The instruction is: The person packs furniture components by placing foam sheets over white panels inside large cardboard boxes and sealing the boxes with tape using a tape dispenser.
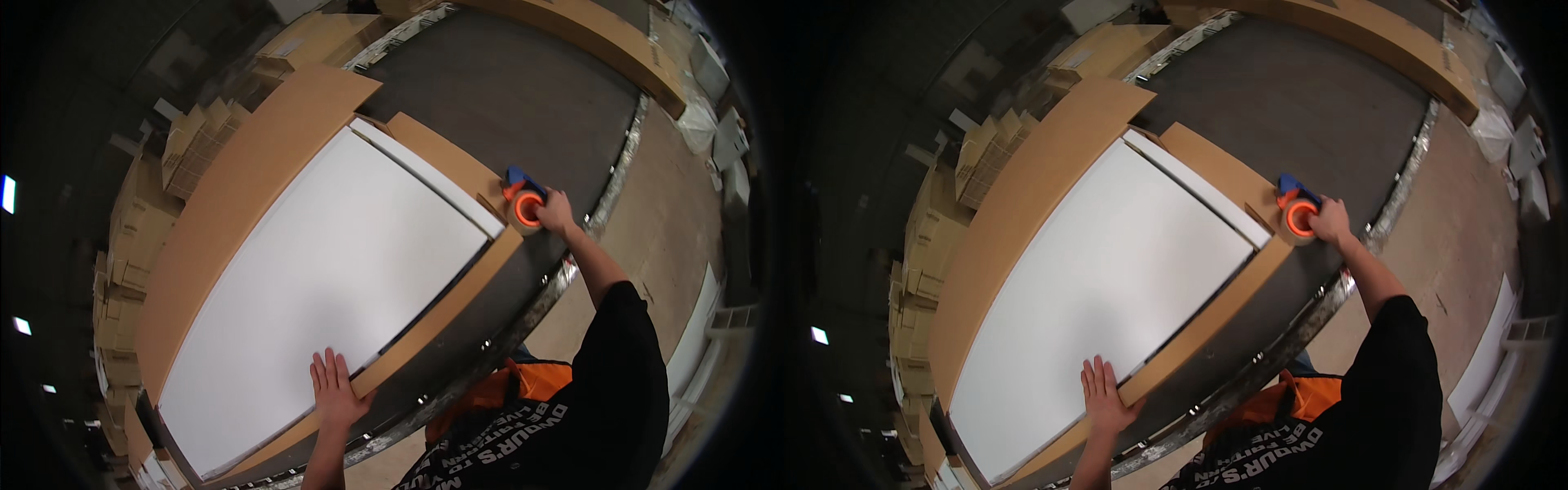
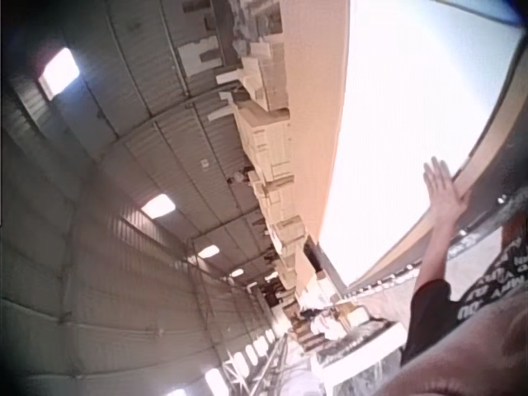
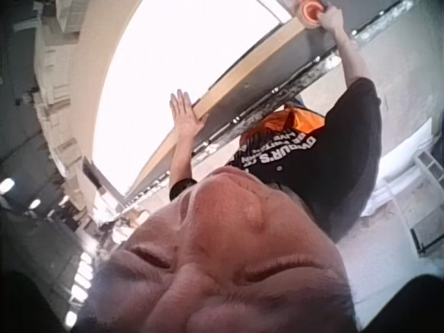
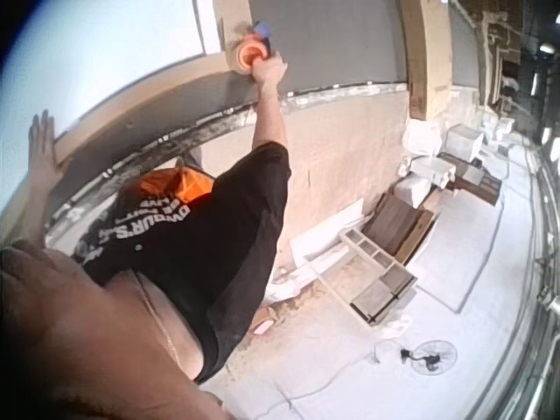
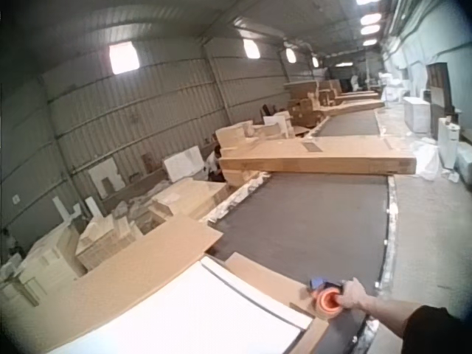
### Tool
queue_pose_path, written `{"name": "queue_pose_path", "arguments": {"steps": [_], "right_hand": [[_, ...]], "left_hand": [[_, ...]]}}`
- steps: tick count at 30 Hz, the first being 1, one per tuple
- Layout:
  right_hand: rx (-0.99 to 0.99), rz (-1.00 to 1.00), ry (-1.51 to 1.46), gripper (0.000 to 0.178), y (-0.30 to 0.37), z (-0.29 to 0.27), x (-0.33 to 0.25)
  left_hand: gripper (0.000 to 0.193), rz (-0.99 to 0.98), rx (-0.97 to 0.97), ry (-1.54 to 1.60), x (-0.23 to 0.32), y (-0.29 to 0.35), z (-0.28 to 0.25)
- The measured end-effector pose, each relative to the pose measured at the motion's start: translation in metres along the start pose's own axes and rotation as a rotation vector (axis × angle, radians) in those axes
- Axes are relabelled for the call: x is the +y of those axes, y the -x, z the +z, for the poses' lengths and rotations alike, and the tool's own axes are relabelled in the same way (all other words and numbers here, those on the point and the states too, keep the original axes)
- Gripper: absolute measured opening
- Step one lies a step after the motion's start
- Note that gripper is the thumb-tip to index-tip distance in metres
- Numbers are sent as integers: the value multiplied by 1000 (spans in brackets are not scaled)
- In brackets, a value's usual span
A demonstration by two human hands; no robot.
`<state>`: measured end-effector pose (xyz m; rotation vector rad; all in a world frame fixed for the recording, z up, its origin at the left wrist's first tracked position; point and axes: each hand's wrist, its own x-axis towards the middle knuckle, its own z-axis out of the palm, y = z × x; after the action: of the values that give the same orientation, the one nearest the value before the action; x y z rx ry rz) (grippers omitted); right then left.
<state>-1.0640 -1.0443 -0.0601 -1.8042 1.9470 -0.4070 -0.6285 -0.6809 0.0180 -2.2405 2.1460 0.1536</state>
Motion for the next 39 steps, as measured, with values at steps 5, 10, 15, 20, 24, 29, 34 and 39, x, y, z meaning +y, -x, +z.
{"name": "queue_pose_path", "arguments": {"steps": [5,10,15,20,24,29,34,39], "right_hand": [[288,56,-183,32,-79,3,113],[382,-277,336,61,-120,-76,35],[160,-348,-632,65,-289,19,-174],[-426,21,-996,47,-373,117,-319],[-323,-201,-719,29,-372,108,-353],[111,-750,-481,30,-346,85,-377],[177,-796,-382,18,-240,71,-362],[-88,-495,-1128,19,-232,92,-273]], "left_hand": [[105,49,79,-2,0,-1,4],[91,-13,89,-2,4,-4,5],[85,-14,65,33,-3,-9,3],[82,-82,15,104,-4,-7,-1],[78,-103,-22,129,4,-8,-7],[78,-54,22,91,-1,-10,0],[82,-51,-8,85,9,-3,8],[87,-41,-35,122,6,-13,-1]]}}
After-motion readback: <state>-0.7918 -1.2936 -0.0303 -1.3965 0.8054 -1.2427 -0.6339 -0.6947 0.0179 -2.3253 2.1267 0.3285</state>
